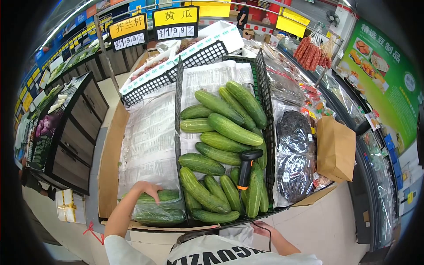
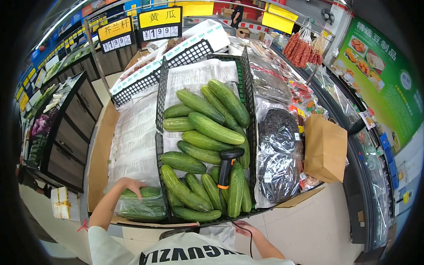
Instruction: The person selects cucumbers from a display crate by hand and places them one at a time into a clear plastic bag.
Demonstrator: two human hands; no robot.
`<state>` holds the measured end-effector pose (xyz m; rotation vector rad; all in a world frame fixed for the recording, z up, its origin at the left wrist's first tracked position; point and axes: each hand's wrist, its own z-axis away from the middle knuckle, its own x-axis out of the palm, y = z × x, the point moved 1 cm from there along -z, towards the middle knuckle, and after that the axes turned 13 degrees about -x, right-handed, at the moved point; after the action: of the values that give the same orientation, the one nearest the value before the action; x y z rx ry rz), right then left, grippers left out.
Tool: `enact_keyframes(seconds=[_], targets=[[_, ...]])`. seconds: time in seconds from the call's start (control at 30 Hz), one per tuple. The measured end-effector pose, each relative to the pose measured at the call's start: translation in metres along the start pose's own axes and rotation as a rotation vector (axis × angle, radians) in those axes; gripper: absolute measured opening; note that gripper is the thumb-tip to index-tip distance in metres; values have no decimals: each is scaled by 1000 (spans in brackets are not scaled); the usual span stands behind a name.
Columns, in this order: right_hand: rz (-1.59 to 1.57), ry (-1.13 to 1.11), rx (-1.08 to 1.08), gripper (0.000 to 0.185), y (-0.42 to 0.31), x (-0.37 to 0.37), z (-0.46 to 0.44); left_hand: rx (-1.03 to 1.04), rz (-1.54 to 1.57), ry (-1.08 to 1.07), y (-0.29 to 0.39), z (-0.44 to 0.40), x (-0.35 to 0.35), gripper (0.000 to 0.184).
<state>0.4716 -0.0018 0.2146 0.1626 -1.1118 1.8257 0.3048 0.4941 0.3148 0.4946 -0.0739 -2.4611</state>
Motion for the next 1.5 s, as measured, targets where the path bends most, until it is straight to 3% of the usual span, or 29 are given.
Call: enact_keyframes(seconds=[0.07,0.13,0.2,0.27,0.33,0.4,0.47,0.53,0.6,0.63,0.73,0.77,0.8,0.87,0.93,0.97,1.0,1.07,1.13,1.2,1.27,1.33,1.37,1.43,1.5], targets=[[42,-101,58,26,8,-35,-3,-16,16,25,4,12,0,88],[936,-328,48,39,15,-70,-6,4,18,3,0,7,1,90],[1872,-186,402,51,12,-101,-1,30,24,-6,-3,4,0,91],[1772,170,418,52,-12,-124,27,64,-13,-49,-5,1,0,94],[1503,320,390,45,-65,-101,55,67,-64,-45,8,14,-5,94],[1424,539,183,32,-143,31,104,60,-97,-50,15,16,-6,95],[1300,459,-444,27,-176,114,123,71,-225,-19,14,6,-5,95],[1234,-128,-832,40,-202,194,118,62,-225,-36,21,16,-7,97],[1379,-589,-868,54,-217,257,73,64,-225,-51,22,16,-10,99],[1431,-711,-916,55,-209,282,39,65,-215,-62,20,10,-8,101],[1469,-850,-906,44,-153,351,-64,40,-195,-100,20,13,-3,107],[1512,-931,-946,48,-127,361,-98,84,-154,-72,16,9,0,108],[1532,-978,-762,50,-108,373,-121,125,-114,-40,9,2,4,108],[1559,-1000,-650,55,-78,382,-152,181,-13,-32,-9,-15,14,103],[1389,-778,-680,63,-58,382,-167,263,153,100,-5,20,11,92],[1353,-794,-582,71,-52,380,-179,304,229,158,-5,30,11,86],[1351,-813,-578,71,-49,382,-178,295,244,160,-8,28,11,86],[1373,-715,-603,78,-42,380,-173,104,239,5,-16,17,13,66],[1353,-734,-640,80,-35,377,-172,133,261,67,-22,18,24,56],[1335,-764,-672,83,-32,372,-172,256,262,474,-24,27,40,59],[1335,-735,-706,84,-33,369,-174,344,416,1140,-26,66,68,49],[1362,-739,-688,83,-31,365,-178,295,868,1167,-28,117,85,45],[1374,-729,-724,76,-32,367,-175,256,889,1153,-32,124,101,45],[1365,-744,-758,70,-32,378,-165,98,1298,1258,-52,140,131,39],[1346,-683,-766,49,-32,388,-156,-17,1356,1272,-62,144,155,37]])
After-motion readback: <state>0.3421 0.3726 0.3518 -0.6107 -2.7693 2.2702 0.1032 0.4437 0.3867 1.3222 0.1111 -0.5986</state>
